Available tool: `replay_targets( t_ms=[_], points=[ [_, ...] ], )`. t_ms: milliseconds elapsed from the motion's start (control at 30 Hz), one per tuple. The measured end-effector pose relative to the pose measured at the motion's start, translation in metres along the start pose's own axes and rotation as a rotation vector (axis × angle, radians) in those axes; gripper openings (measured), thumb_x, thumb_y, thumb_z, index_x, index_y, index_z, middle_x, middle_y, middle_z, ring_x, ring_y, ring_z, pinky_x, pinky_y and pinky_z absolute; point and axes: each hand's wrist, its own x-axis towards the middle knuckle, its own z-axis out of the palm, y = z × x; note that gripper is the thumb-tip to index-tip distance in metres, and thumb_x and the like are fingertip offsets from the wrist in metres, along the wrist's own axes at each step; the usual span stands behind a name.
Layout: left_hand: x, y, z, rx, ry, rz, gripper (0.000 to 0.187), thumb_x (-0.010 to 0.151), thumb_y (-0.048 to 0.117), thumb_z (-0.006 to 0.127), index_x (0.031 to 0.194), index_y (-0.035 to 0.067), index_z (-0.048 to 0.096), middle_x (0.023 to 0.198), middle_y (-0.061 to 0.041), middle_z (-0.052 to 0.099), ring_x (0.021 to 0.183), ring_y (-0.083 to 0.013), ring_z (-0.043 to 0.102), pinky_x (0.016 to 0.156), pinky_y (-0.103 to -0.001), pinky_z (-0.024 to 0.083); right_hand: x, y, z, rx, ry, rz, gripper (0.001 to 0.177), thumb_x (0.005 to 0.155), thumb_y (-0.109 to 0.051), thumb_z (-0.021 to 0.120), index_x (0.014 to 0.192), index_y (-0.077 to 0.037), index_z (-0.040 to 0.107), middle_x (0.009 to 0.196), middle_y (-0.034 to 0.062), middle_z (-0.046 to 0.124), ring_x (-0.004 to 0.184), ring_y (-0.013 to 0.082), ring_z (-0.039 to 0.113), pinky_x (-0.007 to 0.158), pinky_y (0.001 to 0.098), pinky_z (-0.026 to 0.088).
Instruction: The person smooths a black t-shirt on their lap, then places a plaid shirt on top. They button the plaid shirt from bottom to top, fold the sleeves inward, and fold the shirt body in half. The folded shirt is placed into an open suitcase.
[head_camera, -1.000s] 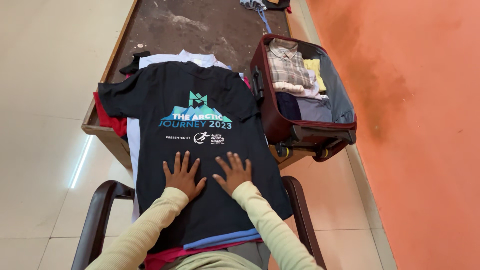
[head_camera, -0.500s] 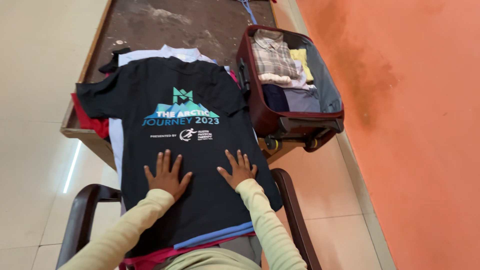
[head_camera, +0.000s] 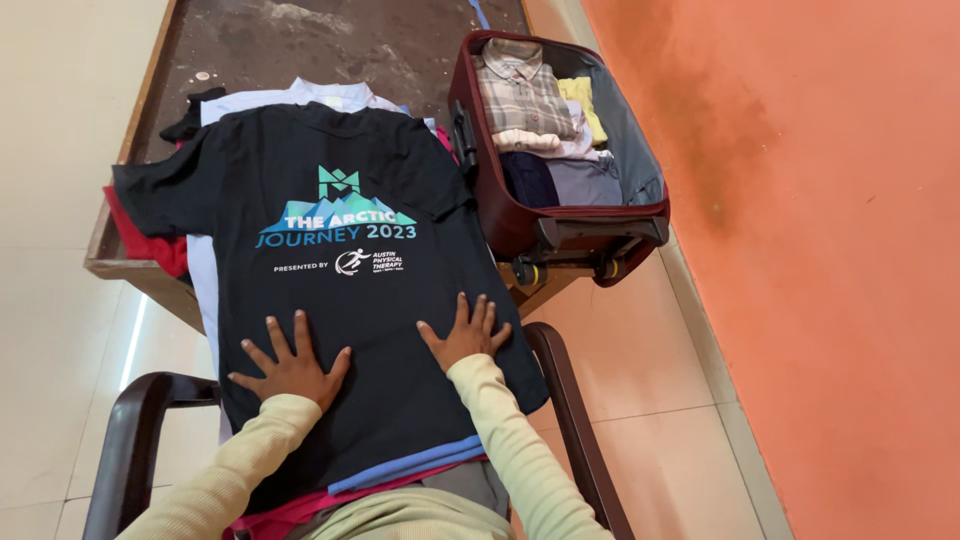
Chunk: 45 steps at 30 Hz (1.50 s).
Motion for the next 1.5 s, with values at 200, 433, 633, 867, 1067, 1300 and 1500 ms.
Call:
replay_targets(
  t_ms=[200,433,633,867,1067,1300,1500],
  points=[
    [0.008,-0.002,0.003,-0.103,-0.031,-0.012,0.108,0.077,0.087,0.044,0.163,0.034,0.004,0.171,-0.013,-0.001,0.15,-0.0571,0.005,0.106,-0.081,0.016,-0.002,-0.006,-0.017,0.054,-0.119,0.062,0.101,0.086,-0.078,0.051,0.164,-0.025,0.015,0.171,0.018,0.006,0.158,0.0376,0.0,0.118,0.0733,0.007],
    [0.025,0.019,-0.021,0.078,-0.047,0.022,0.101,0.083,0.086,0.045,0.162,0.029,0.02,0.172,-0.018,0.002,0.153,-0.0521,0.0,0.105,-0.083,0.007,0.022,-0.019,-0.041,-0.097,-0.288,0.06,0.106,0.085,-0.073,0.064,0.162,-0.016,0.023,0.161,0.0272,0.027,0.144,0.0457,0.033,0.112,0.0582,0.037],
    [0.095,0.056,-0.037,0.21,0.029,0.217,0.088,0.087,0.079,0.043,0.159,0.032,0.028,0.172,-0.012,0.002,0.155,-0.0473,-0.005,0.101,-0.086,0.0,0.14,-0.012,-0.092,0.029,0.154,-0.363,0.045,0.08,-0.049,0.075,0.107,-0.013,0.074,0.101,0.0182,0.076,0.092,0.0401,0.071,0.082,0.0507,0.057],
    [0.095,0.046,-0.01,0.099,0.115,0.254,0.087,0.084,0.074,0.048,0.158,0.032,0.031,0.171,-0.012,0.012,0.155,-0.0471,0.002,0.103,-0.085,0.004,0.327,0.041,-0.155,0.149,0.579,-0.328,0.022,0.091,-0.032,0.066,0.103,-0.014,0.073,0.09,0.0191,0.075,0.085,0.0413,0.072,0.077,0.0526,0.057],
    [0.093,0.048,-0.018,0.061,0.14,0.226,0.084,0.081,0.066,0.054,0.155,0.034,0.035,0.168,-0.011,0.022,0.155,-0.0447,0.012,0.107,-0.083,0.012,0.46,0.106,-0.175,-0.172,0.584,-0.215,0.026,0.088,-0.019,0.069,0.113,-0.014,0.07,0.1,0.0171,0.073,0.096,0.0396,0.069,0.081,0.0531,0.055],
    [0.098,0.054,-0.02,0.076,0.171,0.219,0.081,0.077,0.061,0.059,0.15,0.033,0.041,0.164,-0.012,0.027,0.152,-0.0458,0.019,0.108,-0.082,0.019,0.49,0.064,-0.178,-0.489,0.343,-0.422,0.058,0.063,-0.016,0.084,0.118,-0.014,0.066,0.112,0.0153,0.07,0.109,0.0377,0.065,0.083,0.0514,0.052],
    [0.099,0.055,-0.014,-0.005,0.271,0.239,0.078,0.076,0.056,0.06,0.149,0.03,0.045,0.164,-0.013,0.03,0.152,-0.0456,0.021,0.109,-0.082,0.021,0.515,0.057,-0.203,-0.487,0.091,-0.287,0.06,0.08,-0.044,0.084,0.126,-0.011,0.065,0.12,0.0219,0.069,0.11,0.0437,0.066,0.093,0.0503,0.053]
  ],
)
